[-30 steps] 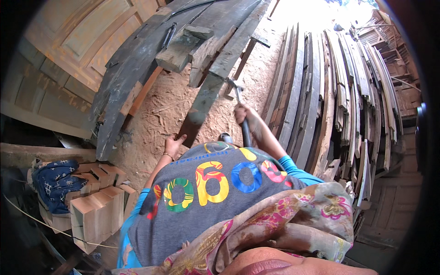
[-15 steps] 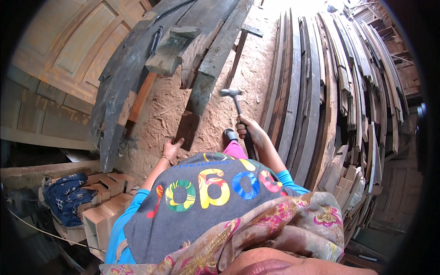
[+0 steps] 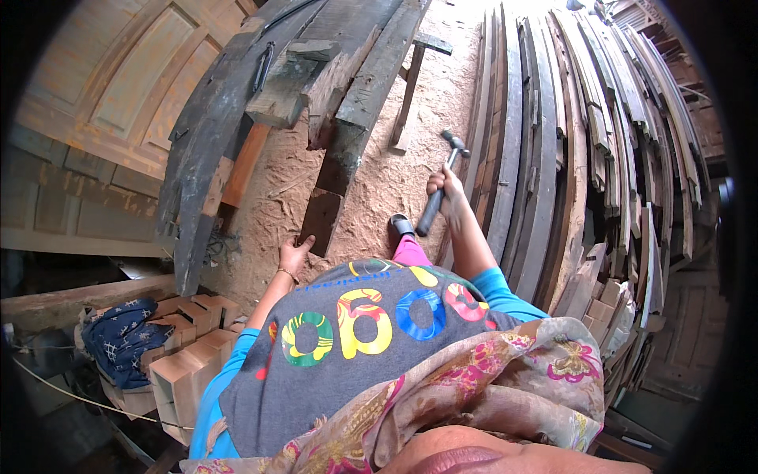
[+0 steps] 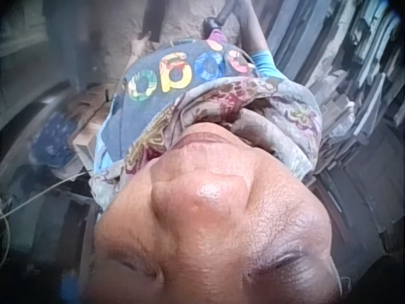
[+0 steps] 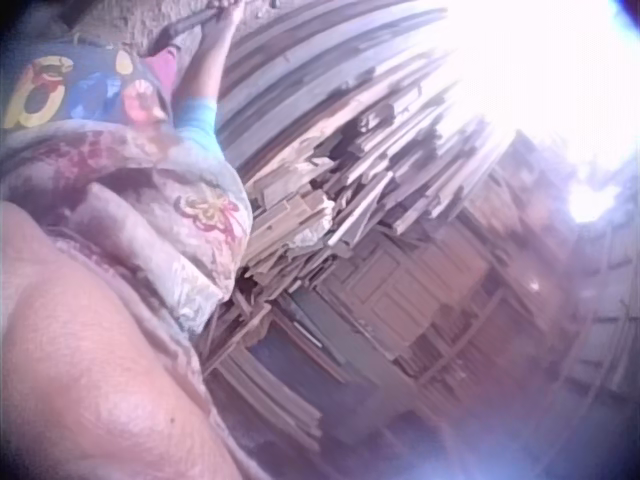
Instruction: The person assembles a large curved wooden structure using a hammer, nails, and a wrench. They position planks, drive nails into the wood, and tighten metal fasteners to secure the components together.
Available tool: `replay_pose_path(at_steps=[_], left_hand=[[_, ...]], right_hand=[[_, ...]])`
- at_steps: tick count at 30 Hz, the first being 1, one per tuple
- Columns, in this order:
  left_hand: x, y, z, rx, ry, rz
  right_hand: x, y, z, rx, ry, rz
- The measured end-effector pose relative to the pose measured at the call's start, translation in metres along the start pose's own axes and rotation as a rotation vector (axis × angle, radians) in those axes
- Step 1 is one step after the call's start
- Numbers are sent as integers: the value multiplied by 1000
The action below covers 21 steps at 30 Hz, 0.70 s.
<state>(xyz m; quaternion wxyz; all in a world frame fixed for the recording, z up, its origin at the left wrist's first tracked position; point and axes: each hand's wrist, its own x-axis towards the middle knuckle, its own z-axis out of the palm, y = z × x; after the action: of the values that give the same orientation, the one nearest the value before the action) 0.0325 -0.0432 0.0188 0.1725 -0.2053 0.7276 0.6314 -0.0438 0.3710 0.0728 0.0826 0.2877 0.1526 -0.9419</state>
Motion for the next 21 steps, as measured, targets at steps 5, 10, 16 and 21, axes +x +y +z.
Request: replay_pose_path(at_steps=[5,10,16,21], left_hand=[[-4,9,6,-48,45,69],[-5,-1,6,31,81,106],[-4,3,18,154,157,147],[4,-14,24,57,238,96]], right_hand=[[-7,46,17,-960,-327,213],[-89,43,47,-1092,-188,374],[-59,-7,30,-784,45,41],[-38,-36,64,-851,57,-87]])
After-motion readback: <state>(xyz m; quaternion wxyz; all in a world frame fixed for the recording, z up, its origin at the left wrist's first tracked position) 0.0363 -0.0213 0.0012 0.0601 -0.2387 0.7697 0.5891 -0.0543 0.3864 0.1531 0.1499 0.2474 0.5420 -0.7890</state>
